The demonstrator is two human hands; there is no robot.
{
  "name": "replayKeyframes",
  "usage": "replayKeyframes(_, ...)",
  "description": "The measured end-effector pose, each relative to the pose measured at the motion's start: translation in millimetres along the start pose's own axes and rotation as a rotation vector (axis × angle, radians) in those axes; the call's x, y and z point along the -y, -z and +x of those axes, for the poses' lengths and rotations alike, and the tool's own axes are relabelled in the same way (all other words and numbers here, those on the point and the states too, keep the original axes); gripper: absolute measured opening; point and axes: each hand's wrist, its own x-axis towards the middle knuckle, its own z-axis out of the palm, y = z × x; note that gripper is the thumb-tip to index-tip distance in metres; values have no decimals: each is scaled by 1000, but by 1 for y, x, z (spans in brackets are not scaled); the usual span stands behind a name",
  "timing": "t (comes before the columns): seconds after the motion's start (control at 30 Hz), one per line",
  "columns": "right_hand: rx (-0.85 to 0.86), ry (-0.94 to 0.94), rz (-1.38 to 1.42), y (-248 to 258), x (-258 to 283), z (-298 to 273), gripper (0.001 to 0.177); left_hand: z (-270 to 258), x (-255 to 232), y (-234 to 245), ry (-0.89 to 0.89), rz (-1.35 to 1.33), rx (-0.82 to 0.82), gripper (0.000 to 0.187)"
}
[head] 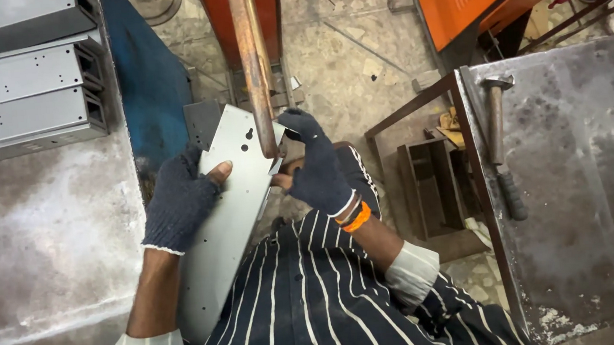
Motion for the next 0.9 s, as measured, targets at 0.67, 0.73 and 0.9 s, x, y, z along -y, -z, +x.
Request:
replayKeyframes(0.67, -88, 25, -23, -8, 2, 3, 77, -1, 4, -1, -29, 15, 0, 41)
replayKeyframes(0.73, -86, 31, -88, -8, 3, 2, 78, -2, 3, -1, -15, 49, -12, 41)
replayKeyframes(0.9, -112, 17, -47, -10, 0, 3, 77, -1, 3, -1, -75, 49, -38, 44)
